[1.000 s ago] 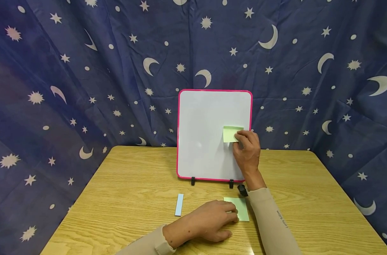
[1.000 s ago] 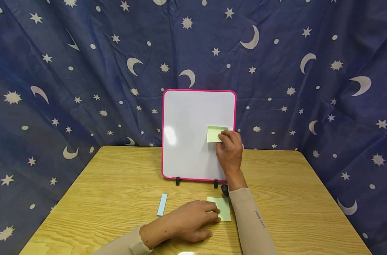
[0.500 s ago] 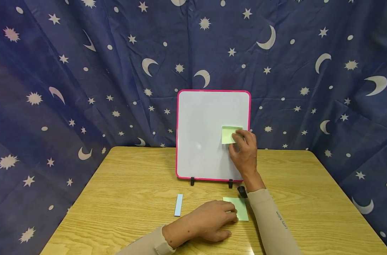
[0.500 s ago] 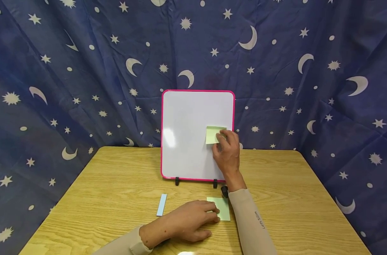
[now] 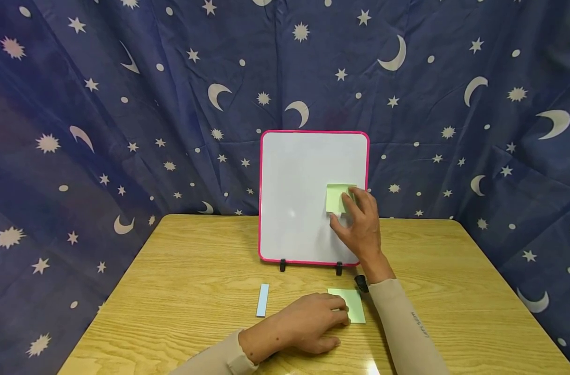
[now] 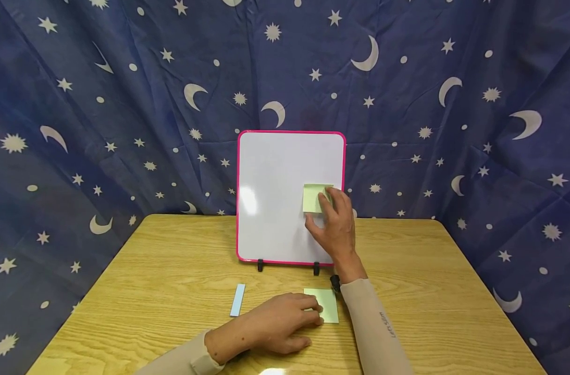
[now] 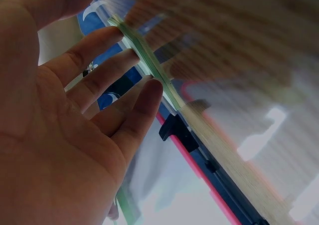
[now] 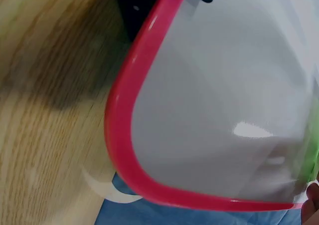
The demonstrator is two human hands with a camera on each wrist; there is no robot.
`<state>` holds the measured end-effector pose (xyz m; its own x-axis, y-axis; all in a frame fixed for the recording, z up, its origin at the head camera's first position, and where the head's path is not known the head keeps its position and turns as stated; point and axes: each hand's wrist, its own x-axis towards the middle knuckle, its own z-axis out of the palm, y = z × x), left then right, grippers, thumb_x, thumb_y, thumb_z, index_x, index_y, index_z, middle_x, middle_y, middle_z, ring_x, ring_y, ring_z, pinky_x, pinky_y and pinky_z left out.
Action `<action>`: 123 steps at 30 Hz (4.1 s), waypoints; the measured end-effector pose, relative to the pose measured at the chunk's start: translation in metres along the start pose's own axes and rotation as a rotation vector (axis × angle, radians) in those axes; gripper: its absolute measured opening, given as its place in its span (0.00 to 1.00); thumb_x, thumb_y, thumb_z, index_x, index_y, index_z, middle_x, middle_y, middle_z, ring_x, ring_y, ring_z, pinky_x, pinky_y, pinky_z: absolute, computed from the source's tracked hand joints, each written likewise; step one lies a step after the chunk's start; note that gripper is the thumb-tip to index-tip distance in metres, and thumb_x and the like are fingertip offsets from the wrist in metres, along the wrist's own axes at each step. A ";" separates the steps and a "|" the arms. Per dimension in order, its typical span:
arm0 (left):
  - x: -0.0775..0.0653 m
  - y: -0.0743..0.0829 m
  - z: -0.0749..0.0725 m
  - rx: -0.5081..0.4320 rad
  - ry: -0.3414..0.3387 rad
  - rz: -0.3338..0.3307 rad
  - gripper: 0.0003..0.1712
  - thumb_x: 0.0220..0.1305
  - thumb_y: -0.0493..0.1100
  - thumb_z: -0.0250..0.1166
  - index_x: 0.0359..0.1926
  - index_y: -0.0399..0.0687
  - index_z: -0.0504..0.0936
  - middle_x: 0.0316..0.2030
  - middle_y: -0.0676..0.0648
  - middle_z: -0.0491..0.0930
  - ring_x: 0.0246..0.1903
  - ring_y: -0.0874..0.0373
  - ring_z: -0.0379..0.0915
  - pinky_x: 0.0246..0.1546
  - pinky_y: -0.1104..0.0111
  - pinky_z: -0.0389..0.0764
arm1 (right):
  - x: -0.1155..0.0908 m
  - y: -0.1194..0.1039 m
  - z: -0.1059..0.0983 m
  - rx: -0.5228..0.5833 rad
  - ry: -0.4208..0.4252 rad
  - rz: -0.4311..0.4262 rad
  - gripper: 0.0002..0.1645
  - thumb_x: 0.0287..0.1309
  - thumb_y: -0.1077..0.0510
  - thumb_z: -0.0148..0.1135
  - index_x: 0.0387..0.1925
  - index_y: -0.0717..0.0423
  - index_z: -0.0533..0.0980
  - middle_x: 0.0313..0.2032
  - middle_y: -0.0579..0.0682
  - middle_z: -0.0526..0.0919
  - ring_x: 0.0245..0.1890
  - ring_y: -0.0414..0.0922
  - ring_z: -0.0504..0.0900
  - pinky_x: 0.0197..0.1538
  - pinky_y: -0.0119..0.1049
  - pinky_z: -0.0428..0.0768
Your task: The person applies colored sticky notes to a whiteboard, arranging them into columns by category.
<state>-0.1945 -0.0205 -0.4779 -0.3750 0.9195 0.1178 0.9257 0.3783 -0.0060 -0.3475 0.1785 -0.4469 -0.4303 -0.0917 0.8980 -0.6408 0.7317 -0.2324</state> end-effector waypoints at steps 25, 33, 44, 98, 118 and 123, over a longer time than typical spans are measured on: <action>0.001 -0.010 -0.012 -0.021 0.011 -0.027 0.22 0.74 0.61 0.65 0.62 0.60 0.85 0.61 0.57 0.79 0.61 0.64 0.76 0.60 0.67 0.78 | -0.007 0.007 -0.010 -0.103 -0.106 -0.017 0.32 0.66 0.50 0.63 0.67 0.63 0.79 0.75 0.63 0.69 0.75 0.64 0.65 0.80 0.53 0.59; 0.007 -0.028 -0.035 0.042 0.145 -0.134 0.24 0.73 0.60 0.66 0.63 0.56 0.83 0.61 0.55 0.80 0.62 0.59 0.76 0.60 0.62 0.78 | -0.006 0.008 -0.011 -0.094 -0.088 -0.028 0.32 0.64 0.51 0.64 0.65 0.64 0.79 0.75 0.63 0.69 0.76 0.64 0.64 0.80 0.54 0.60; 0.013 -0.051 -0.057 0.098 0.399 -0.248 0.28 0.73 0.60 0.67 0.64 0.52 0.81 0.62 0.52 0.79 0.67 0.56 0.72 0.62 0.57 0.77 | -0.006 0.010 -0.011 -0.100 -0.088 -0.038 0.32 0.61 0.56 0.67 0.65 0.64 0.78 0.75 0.63 0.69 0.76 0.65 0.64 0.79 0.56 0.61; 0.116 -0.120 -0.069 0.316 0.386 -0.434 0.40 0.84 0.65 0.40 0.85 0.52 0.54 0.82 0.50 0.59 0.82 0.51 0.50 0.78 0.50 0.56 | -0.007 0.008 -0.009 -0.094 -0.108 -0.083 0.42 0.76 0.41 0.56 0.75 0.69 0.68 0.74 0.71 0.67 0.76 0.69 0.62 0.82 0.58 0.52; 0.109 -0.122 -0.064 0.355 0.398 -0.458 0.40 0.83 0.66 0.40 0.85 0.52 0.56 0.81 0.49 0.60 0.82 0.49 0.50 0.77 0.50 0.58 | -0.004 0.008 -0.009 -0.107 -0.098 -0.109 0.36 0.76 0.46 0.56 0.73 0.69 0.71 0.73 0.70 0.69 0.75 0.67 0.65 0.81 0.59 0.53; 0.104 -0.124 -0.063 0.350 0.395 -0.474 0.40 0.83 0.66 0.41 0.85 0.53 0.55 0.82 0.50 0.59 0.83 0.50 0.48 0.78 0.51 0.57 | -0.004 0.009 -0.010 -0.113 -0.100 -0.102 0.36 0.66 0.56 0.63 0.72 0.68 0.73 0.73 0.69 0.69 0.75 0.69 0.64 0.79 0.62 0.57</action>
<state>-0.3451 0.0214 -0.4027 -0.6262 0.5651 0.5372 0.5722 0.8011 -0.1757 -0.3449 0.1919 -0.4490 -0.4317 -0.2320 0.8716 -0.6112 0.7859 -0.0935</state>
